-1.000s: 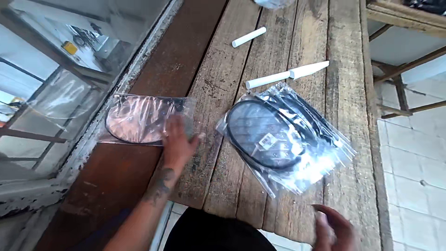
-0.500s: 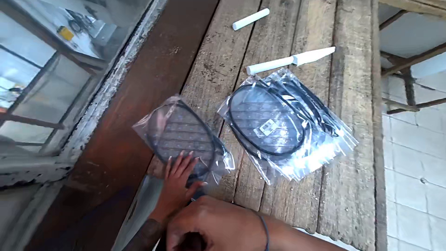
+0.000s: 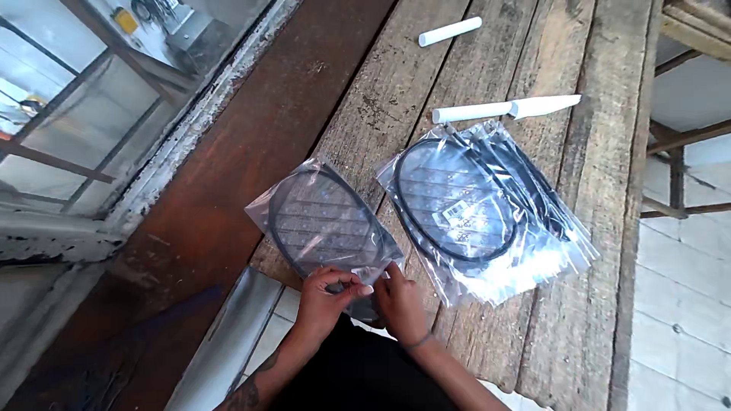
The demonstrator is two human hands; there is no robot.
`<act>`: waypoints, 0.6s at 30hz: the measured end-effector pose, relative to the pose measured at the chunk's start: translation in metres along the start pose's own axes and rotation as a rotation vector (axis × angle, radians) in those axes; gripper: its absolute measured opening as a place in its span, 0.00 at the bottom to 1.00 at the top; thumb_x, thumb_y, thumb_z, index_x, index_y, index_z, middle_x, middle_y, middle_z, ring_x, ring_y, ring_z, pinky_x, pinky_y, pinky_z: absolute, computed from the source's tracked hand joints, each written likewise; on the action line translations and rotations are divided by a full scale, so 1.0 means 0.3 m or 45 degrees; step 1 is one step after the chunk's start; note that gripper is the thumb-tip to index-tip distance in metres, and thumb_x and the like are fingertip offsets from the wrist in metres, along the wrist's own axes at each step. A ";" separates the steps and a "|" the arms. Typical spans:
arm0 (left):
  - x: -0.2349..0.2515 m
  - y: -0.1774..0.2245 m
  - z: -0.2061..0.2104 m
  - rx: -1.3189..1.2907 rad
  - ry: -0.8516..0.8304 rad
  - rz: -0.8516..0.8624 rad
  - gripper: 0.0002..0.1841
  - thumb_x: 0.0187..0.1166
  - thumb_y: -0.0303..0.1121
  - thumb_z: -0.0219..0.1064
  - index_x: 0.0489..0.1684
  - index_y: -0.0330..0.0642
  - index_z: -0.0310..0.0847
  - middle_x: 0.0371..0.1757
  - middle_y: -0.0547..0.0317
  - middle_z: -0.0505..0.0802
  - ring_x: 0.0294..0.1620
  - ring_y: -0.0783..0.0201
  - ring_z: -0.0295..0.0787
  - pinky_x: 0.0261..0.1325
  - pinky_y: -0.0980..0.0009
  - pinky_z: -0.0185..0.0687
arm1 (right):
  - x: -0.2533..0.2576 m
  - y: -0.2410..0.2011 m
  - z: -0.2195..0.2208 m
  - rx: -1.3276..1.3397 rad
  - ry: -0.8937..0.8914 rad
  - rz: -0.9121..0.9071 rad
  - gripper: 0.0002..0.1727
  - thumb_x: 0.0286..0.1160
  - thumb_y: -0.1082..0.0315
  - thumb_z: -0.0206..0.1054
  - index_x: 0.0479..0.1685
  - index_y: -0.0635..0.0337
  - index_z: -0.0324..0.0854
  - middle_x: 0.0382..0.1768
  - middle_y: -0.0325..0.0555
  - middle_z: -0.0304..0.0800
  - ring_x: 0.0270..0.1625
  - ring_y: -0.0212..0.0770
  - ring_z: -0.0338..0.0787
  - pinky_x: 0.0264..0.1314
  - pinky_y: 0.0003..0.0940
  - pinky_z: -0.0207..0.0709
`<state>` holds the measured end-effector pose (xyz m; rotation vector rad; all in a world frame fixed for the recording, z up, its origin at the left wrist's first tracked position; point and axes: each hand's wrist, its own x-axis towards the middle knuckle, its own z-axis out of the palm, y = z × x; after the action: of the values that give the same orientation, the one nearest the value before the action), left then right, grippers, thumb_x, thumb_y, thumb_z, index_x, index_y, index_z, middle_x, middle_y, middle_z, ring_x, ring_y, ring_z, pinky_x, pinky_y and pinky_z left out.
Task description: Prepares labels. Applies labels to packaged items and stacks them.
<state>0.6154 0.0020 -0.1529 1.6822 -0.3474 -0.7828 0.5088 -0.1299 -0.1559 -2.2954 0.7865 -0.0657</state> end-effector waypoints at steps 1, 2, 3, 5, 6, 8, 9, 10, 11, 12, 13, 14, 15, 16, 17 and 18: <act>-0.001 0.010 0.007 -0.074 -0.057 -0.030 0.07 0.63 0.39 0.83 0.31 0.49 0.96 0.36 0.71 0.93 0.46 0.74 0.87 0.55 0.73 0.81 | 0.005 -0.025 0.023 0.003 -0.055 0.031 0.16 0.76 0.68 0.65 0.52 0.75 0.83 0.27 0.59 0.91 0.32 0.59 0.94 0.39 0.59 0.85; -0.002 0.017 0.015 -0.130 -0.103 -0.044 0.07 0.62 0.39 0.83 0.30 0.48 0.96 0.35 0.71 0.93 0.45 0.75 0.87 0.54 0.74 0.81 | 0.006 -0.038 0.048 -0.022 -0.108 -0.010 0.17 0.70 0.70 0.69 0.52 0.75 0.86 0.37 0.63 0.94 0.42 0.63 0.95 0.48 0.63 0.86; -0.006 0.020 0.023 -0.157 -0.135 -0.044 0.07 0.60 0.38 0.84 0.30 0.48 0.96 0.35 0.72 0.92 0.44 0.76 0.86 0.53 0.76 0.81 | 0.012 -0.051 0.061 -0.068 -0.218 -0.037 0.19 0.70 0.68 0.70 0.57 0.72 0.87 0.44 0.65 0.94 0.50 0.64 0.95 0.56 0.63 0.84; -0.012 0.013 0.033 -0.147 -0.156 -0.001 0.08 0.59 0.39 0.85 0.28 0.49 0.96 0.32 0.74 0.91 0.42 0.78 0.85 0.52 0.78 0.79 | 0.071 -0.086 0.042 -0.203 -0.508 0.047 0.28 0.80 0.64 0.63 0.78 0.65 0.75 0.51 0.65 0.93 0.57 0.64 0.92 0.63 0.63 0.80; -0.013 0.007 0.034 -0.107 -0.173 0.033 0.08 0.58 0.41 0.86 0.28 0.51 0.97 0.31 0.76 0.90 0.43 0.78 0.84 0.54 0.77 0.77 | 0.112 -0.100 0.030 -0.267 -0.569 0.121 0.29 0.85 0.61 0.60 0.84 0.61 0.68 0.47 0.65 0.93 0.52 0.66 0.92 0.57 0.64 0.81; -0.012 -0.003 0.037 -0.028 -0.202 0.076 0.10 0.57 0.45 0.86 0.27 0.55 0.97 0.29 0.79 0.90 0.44 0.78 0.82 0.56 0.74 0.73 | 0.174 -0.107 0.028 -0.323 -0.499 0.242 0.28 0.91 0.52 0.53 0.84 0.55 0.66 0.37 0.63 0.92 0.43 0.67 0.93 0.47 0.65 0.83; -0.009 -0.003 0.036 -0.003 -0.222 0.086 0.10 0.56 0.47 0.86 0.27 0.56 0.97 0.29 0.80 0.89 0.44 0.79 0.80 0.56 0.73 0.71 | 0.188 -0.102 0.039 -0.318 -0.436 0.239 0.27 0.92 0.50 0.53 0.81 0.55 0.68 0.34 0.61 0.92 0.40 0.66 0.94 0.43 0.64 0.83; -0.007 0.000 0.031 0.019 -0.241 0.087 0.10 0.56 0.48 0.86 0.27 0.57 0.97 0.29 0.81 0.88 0.44 0.79 0.80 0.57 0.72 0.70 | 0.197 -0.101 0.047 -0.304 -0.439 0.237 0.28 0.92 0.48 0.52 0.81 0.55 0.68 0.35 0.61 0.92 0.40 0.65 0.93 0.44 0.63 0.83; -0.003 0.003 0.025 0.035 -0.262 0.082 0.10 0.56 0.48 0.86 0.27 0.57 0.97 0.29 0.82 0.88 0.44 0.80 0.79 0.57 0.72 0.70 | 0.201 -0.097 0.054 -0.280 -0.453 0.220 0.28 0.91 0.47 0.53 0.79 0.55 0.69 0.36 0.61 0.92 0.41 0.65 0.94 0.45 0.62 0.84; 0.001 0.004 0.022 0.043 -0.279 0.080 0.10 0.56 0.48 0.86 0.27 0.57 0.97 0.28 0.82 0.88 0.44 0.80 0.79 0.57 0.72 0.69 | 0.203 -0.093 0.055 -0.258 -0.455 0.193 0.28 0.90 0.47 0.55 0.78 0.55 0.71 0.35 0.61 0.92 0.42 0.65 0.94 0.46 0.62 0.83; 0.004 0.005 0.022 0.053 -0.290 0.076 0.11 0.57 0.49 0.86 0.27 0.57 0.96 0.29 0.82 0.88 0.44 0.80 0.79 0.58 0.72 0.69 | 0.204 -0.090 0.052 -0.234 -0.442 0.164 0.27 0.89 0.47 0.57 0.76 0.56 0.73 0.35 0.61 0.92 0.41 0.65 0.94 0.45 0.62 0.84; 0.006 0.006 0.023 0.055 -0.301 0.067 0.11 0.57 0.50 0.86 0.27 0.57 0.96 0.29 0.82 0.88 0.44 0.79 0.79 0.58 0.71 0.69 | 0.204 -0.091 0.049 -0.213 -0.431 0.154 0.28 0.88 0.47 0.59 0.75 0.57 0.74 0.35 0.61 0.92 0.41 0.65 0.94 0.45 0.63 0.83; 0.007 0.005 0.026 0.053 -0.303 0.058 0.11 0.56 0.50 0.86 0.27 0.58 0.96 0.29 0.82 0.87 0.45 0.79 0.79 0.58 0.71 0.69 | 0.205 -0.090 0.051 -0.196 -0.410 0.147 0.28 0.87 0.46 0.59 0.74 0.58 0.75 0.34 0.61 0.92 0.41 0.65 0.94 0.45 0.63 0.83; 0.009 0.004 0.027 0.053 -0.308 0.054 0.12 0.56 0.51 0.86 0.27 0.58 0.96 0.29 0.82 0.87 0.45 0.78 0.79 0.58 0.71 0.70 | 0.206 -0.085 0.057 -0.186 -0.371 0.128 0.28 0.87 0.46 0.59 0.73 0.58 0.76 0.33 0.60 0.92 0.39 0.64 0.94 0.43 0.62 0.84; 0.009 0.004 0.025 0.048 -0.320 0.054 0.12 0.57 0.51 0.86 0.27 0.57 0.96 0.29 0.81 0.88 0.46 0.78 0.79 0.58 0.70 0.69 | 0.207 -0.081 0.064 -0.190 -0.337 0.111 0.29 0.87 0.46 0.59 0.73 0.59 0.77 0.32 0.60 0.92 0.37 0.64 0.94 0.42 0.62 0.84; 0.009 0.005 0.018 0.046 -0.336 0.074 0.12 0.59 0.50 0.85 0.28 0.56 0.96 0.31 0.79 0.89 0.48 0.77 0.80 0.59 0.69 0.70 | 0.206 -0.079 0.069 -0.208 -0.310 0.089 0.29 0.86 0.46 0.60 0.73 0.60 0.77 0.30 0.60 0.92 0.36 0.64 0.94 0.40 0.62 0.84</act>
<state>0.6142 -0.0041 -0.1529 1.5968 -0.5936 -0.9622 0.5767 -0.1381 -0.1669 -2.3673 0.7677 0.3144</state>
